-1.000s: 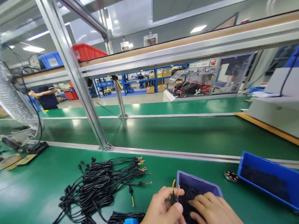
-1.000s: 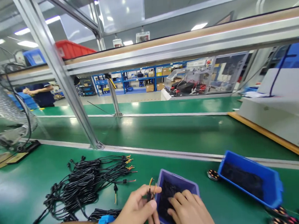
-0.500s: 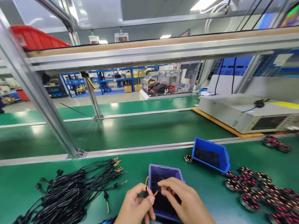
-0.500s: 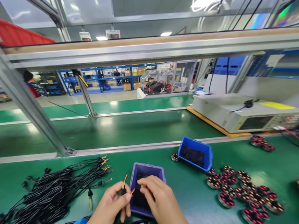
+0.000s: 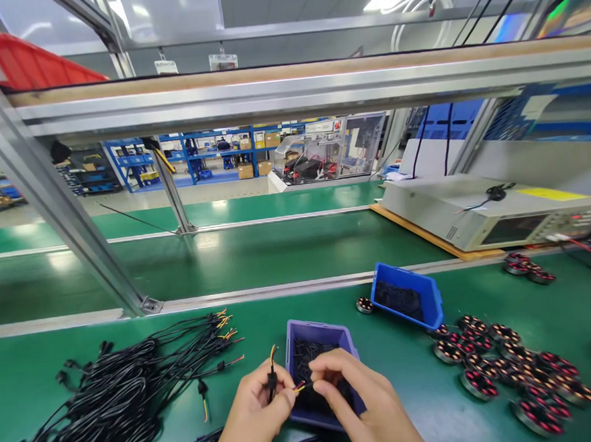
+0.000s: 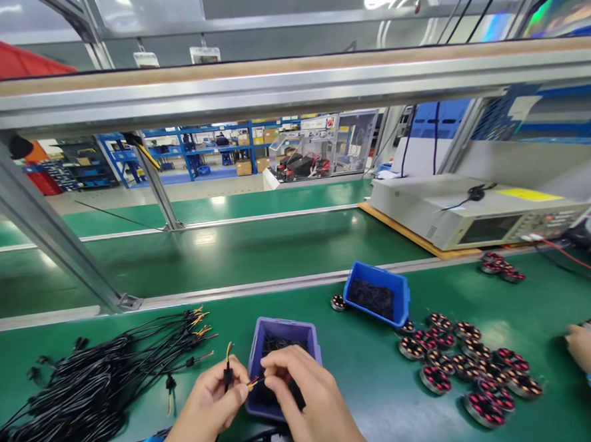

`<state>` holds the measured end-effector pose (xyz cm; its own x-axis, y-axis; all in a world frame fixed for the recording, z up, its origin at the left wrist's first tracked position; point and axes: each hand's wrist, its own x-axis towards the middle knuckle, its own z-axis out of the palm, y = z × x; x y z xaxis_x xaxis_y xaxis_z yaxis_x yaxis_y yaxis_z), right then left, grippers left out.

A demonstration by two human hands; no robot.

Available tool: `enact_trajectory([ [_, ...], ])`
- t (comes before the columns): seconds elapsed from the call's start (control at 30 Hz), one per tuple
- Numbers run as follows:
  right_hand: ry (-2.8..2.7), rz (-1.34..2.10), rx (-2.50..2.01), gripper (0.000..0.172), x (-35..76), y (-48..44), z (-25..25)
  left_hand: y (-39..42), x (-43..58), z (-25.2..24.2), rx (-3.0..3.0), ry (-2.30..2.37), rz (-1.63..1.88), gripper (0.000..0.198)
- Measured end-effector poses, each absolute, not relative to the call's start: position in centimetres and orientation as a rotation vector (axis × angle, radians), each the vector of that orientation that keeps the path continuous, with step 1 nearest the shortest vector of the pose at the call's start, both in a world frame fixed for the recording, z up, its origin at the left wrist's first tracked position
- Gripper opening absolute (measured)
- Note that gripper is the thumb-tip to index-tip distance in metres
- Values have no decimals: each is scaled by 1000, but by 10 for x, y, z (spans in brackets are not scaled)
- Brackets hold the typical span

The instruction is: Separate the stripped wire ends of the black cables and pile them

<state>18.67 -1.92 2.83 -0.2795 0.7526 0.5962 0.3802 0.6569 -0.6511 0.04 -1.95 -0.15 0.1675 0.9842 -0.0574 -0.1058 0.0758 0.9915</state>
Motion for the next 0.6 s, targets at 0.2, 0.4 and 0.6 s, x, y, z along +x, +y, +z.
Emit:
enact_trajectory([
  [0.2, -1920, 444, -876, 18, 185, -19, 32, -19, -1, -5, 1187, 1047, 1079, 13],
  [0.4, -1923, 434, -872, 16, 187, -19, 29, -18, -2, -6, 1196, 1049, 1065, 15],
  [0.6, -1949, 434, -872, 15, 186, -18, 29, -16, -3, -7, 1225, 1038, 1065, 23],
])
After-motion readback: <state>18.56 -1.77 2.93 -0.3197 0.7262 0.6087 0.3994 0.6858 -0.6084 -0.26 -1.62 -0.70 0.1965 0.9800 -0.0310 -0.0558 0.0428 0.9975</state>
